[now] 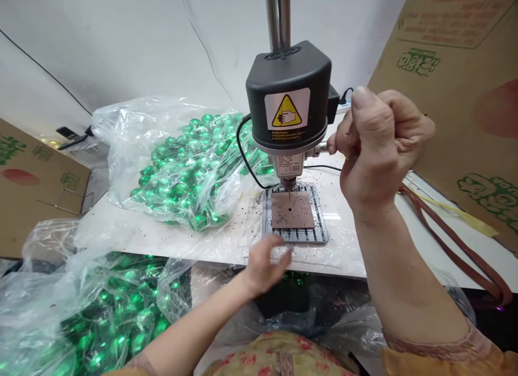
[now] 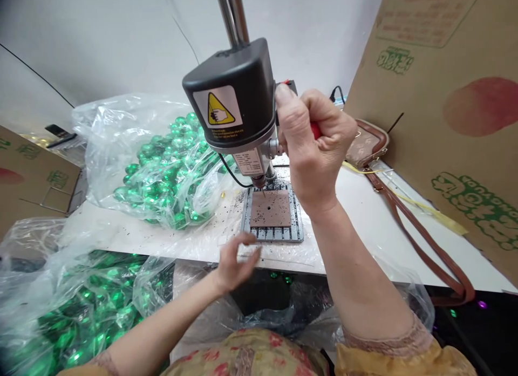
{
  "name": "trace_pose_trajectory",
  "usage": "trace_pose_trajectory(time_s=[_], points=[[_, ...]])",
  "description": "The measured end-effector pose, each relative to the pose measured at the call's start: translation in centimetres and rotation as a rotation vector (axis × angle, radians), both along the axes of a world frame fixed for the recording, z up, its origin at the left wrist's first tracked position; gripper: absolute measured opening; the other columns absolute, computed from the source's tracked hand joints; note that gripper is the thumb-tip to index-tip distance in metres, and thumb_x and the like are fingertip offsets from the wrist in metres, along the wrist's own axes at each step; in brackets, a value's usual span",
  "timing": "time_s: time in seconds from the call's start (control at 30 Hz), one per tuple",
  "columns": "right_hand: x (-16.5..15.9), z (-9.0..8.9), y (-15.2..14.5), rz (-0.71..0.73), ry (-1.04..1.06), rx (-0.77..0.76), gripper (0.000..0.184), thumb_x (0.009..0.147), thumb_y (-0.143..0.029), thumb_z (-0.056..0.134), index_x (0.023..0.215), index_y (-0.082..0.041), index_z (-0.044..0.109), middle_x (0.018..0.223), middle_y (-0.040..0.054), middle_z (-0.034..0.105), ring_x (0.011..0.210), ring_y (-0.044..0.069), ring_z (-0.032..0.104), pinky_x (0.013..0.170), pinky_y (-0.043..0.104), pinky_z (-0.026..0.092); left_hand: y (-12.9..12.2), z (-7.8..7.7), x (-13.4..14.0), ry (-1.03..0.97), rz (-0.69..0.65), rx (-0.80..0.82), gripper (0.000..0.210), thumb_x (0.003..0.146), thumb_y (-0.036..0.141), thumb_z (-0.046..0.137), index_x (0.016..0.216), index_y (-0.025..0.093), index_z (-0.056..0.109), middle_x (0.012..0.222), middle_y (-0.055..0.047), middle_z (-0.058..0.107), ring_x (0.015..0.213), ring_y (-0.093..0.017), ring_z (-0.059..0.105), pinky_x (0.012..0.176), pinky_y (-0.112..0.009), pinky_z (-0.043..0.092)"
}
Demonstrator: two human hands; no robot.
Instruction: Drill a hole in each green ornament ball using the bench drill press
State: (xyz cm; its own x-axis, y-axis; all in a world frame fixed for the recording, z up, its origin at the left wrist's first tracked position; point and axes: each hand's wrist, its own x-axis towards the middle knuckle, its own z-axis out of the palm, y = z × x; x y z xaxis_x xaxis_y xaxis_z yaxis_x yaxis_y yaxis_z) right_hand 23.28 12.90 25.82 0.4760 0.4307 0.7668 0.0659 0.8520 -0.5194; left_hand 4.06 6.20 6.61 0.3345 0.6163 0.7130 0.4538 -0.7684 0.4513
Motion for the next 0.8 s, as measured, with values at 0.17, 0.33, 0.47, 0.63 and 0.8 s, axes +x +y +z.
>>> trace_pose_trajectory(time_s=[0.17, 0.33, 0.47, 0.63, 0.8], points=[[0.0, -0.1, 0.1, 0.032, 0.037, 0.01, 0.043, 0.092, -0.026, 0.063, 0.056, -0.023, 0.039, 0.046, -0.0071, 0.036, 0.042, 0.007, 0.033, 0.046, 0.029, 0.028, 10.5, 4.9, 0.4, -0.269, 0.249, -0.6, 0.044, 0.094, 0.039, 0.066, 0.13, 0.021, 0.048, 0.074, 0.002, 0.066, 0.063, -0.014, 0.066, 0.059, -0.025, 0.052], [0.2, -0.2, 0.2, -0.027, -0.009, -0.026, 0.046, 0.091, -0.032, 0.064, 0.055, -0.023, 0.037, 0.046, -0.0057, 0.033, 0.042, 0.009, 0.031, 0.044, 0.032, 0.03, 16.4, 6.1, 0.2, -0.378, 0.107, -0.936, 0.029, 0.09, 0.044, 0.072, 0.093, 0.018, 0.058, 0.062, 0.0, 0.066, 0.055, -0.015, 0.066, 0.055, -0.026, 0.055], [0.4, -0.3, 0.3, -0.055, -0.038, -0.037, 0.047, 0.09, -0.035, 0.064, 0.055, -0.024, 0.036, 0.046, -0.0049, 0.033, 0.042, 0.01, 0.031, 0.043, 0.034, 0.031, 18.1, 6.7, 0.3, -0.623, 0.141, -0.923, 0.036, 0.085, 0.046, 0.077, 0.089, 0.018, 0.055, 0.059, 0.001, 0.066, 0.052, -0.014, 0.067, 0.057, -0.025, 0.059], [0.3, -0.2, 0.2, 0.007, 0.013, 0.016, 0.043, 0.089, -0.027, 0.065, 0.055, -0.023, 0.038, 0.045, -0.0066, 0.033, 0.041, 0.009, 0.031, 0.042, 0.033, 0.028, 20.1, 8.1, 0.6, -0.626, -0.074, -1.023, 0.029, 0.086, 0.039, 0.077, 0.089, 0.015, 0.063, 0.071, -0.005, 0.075, 0.065, -0.018, 0.075, 0.064, -0.03, 0.065], [0.2, -0.1, 0.2, -0.009, 0.005, 0.026, 0.043, 0.089, -0.025, 0.065, 0.055, -0.022, 0.039, 0.046, -0.0064, 0.036, 0.041, 0.008, 0.033, 0.042, 0.033, 0.028, 22.7, 9.2, 1.7, -0.783, -0.082, -0.877, 0.02, 0.089, 0.033, 0.074, 0.09, 0.015, 0.064, 0.076, -0.004, 0.075, 0.083, -0.021, 0.077, 0.076, -0.034, 0.065]])
